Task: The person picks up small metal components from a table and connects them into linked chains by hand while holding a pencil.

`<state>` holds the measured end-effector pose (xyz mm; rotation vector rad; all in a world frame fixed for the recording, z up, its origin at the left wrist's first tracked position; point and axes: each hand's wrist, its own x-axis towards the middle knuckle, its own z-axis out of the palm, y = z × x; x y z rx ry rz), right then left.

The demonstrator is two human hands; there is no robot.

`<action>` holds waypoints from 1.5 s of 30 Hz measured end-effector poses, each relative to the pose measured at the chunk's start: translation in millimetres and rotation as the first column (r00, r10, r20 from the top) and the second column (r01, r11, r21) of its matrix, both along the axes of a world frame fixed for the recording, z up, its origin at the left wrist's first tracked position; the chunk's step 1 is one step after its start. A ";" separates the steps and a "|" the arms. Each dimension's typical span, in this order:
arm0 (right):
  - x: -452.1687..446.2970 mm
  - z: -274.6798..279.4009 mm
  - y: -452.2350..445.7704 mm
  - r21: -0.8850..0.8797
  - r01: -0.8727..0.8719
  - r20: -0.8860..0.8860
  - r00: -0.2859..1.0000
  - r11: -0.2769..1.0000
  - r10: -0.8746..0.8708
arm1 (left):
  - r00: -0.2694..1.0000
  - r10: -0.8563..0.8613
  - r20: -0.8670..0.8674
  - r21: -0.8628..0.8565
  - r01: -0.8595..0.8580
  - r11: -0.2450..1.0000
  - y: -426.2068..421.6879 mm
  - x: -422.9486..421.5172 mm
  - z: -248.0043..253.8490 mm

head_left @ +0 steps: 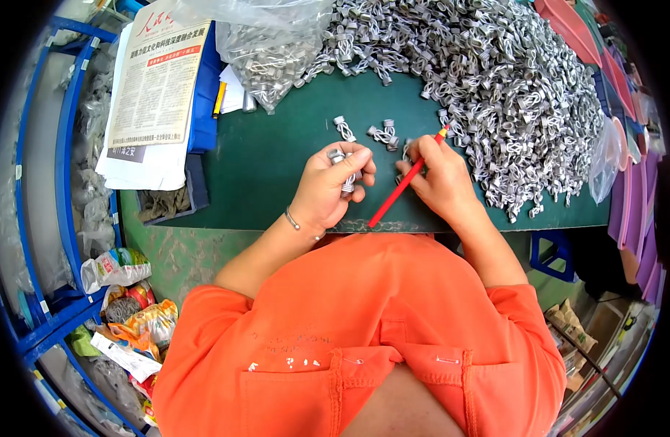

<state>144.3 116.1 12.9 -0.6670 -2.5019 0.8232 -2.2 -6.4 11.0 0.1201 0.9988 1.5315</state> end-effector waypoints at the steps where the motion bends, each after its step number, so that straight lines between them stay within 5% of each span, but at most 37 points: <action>1: 1.7 -3.2 2.0 -0.024 0.029 -0.048 0.998 0.999 -0.030 | 1.000 -0.001 0.001 0.001 0.001 1.000 0.7 1.5 0.8; 2: 2.5 -6.1 5.0 -0.021 0.061 -0.109 0.992 0.998 -0.063 | 0.997 -0.021 -0.075 -0.014 0.020 1.000 1.3 3.0 1.4; 4: 5.7 -6.7 6.8 -0.398 0.075 -0.196 0.967 0.914 -0.165 | 0.988 -0.035 -0.148 -0.030 0.031 0.999 2.9 5.6 2.4; 6: 8.6 -2.5 7.7 -0.802 -0.055 -0.282 0.913 0.595 -0.295 | 0.956 -0.092 -0.278 -0.048 0.082 0.995 4.0 8.3 3.5; 7: 9.9 0.4 6.5 -0.802 -0.055 -0.281 0.913 0.594 -0.295 | 0.957 -0.092 -0.277 -0.049 0.082 0.995 4.4 9.8 4.2; 9: 12.3 2.9 4.9 -0.942 -0.155 -0.255 0.907 0.299 -0.334 | 0.921 -0.125 -0.369 -0.046 0.116 0.992 5.9 12.4 6.3; 10: 13.3 -1.7 5.1 -0.937 -0.229 -0.302 0.910 0.263 -0.283 | 0.921 -0.125 -0.369 -0.047 0.116 0.992 6.8 13.2 8.0; 16: 14.1 -10.3 -0.5 -0.913 -0.332 -0.390 0.880 0.236 -0.271 | 0.840 -0.102 -0.534 0.003 0.123 0.992 6.4 15.7 14.0; 18: 14.1 -11.9 -1.0 -0.908 -0.353 -0.407 0.872 0.228 -0.272 | 0.756 0.005 -0.655 0.139 0.114 0.984 5.7 18.3 8.7; 22: 11.1 -6.7 -5.2 -0.826 -0.386 -0.515 0.813 0.410 -0.273 | 0.735 0.044 -0.676 0.178 0.106 0.978 5.2 16.9 11.4; 24: 11.1 -1.8 -4.4 -0.736 -0.363 -0.564 0.796 0.571 -0.221 | 0.871 -0.047 -0.489 0.074 0.095 0.993 3.9 14.1 14.9; 29: 7.7 7.5 -7.2 -0.585 -0.312 -0.617 0.771 0.749 -0.161 | 0.934 -0.047 -0.353 0.084 0.082 0.993 3.0 13.2 5.0; 32: 1.0 14.5 -10.0 -0.282 -0.277 -0.646 0.763 0.919 0.032 | 0.976 -0.060 -0.208 0.094 0.081 0.992 4.5 12.1 3.6; 34: -2.9 20.9 -13.2 -0.234 -0.344 -0.652 0.749 0.910 0.116 | 0.988 -0.072 -0.138 0.101 0.086 0.991 5.7 10.6 3.6; 35: -3.7 22.4 -12.5 -0.201 -0.389 -0.640 0.747 0.899 0.180 | 0.996 -0.077 0.038 0.089 0.074 0.993 6.0 8.4 4.1; 36: -4.9 20.2 -11.1 -0.224 -0.348 -0.654 0.746 0.910 0.125 | 0.974 -0.079 0.211 0.076 0.064 0.995 5.5 5.8 4.8; 37: -6.6 16.9 -8.3 -0.247 -0.310 -0.669 0.740 0.918 0.070 | 0.975 -0.078 0.206 0.078 0.063 0.995 3.9 2.7 5.9; 41: -11.5 5.5 12.2 -0.227 0.001 -0.289 0.955 0.974 -0.069 | 0.942 0.046 0.334 0.023 -0.057 0.998 0.1 -7.1 -4.7; 45: -21.0 -12.4 11.8 -0.054 -0.072 -0.142 0.988 0.996 0.064 | 0.976 0.034 0.214 0.064 -0.049 0.997 -0.1 -8.3 -6.0</action>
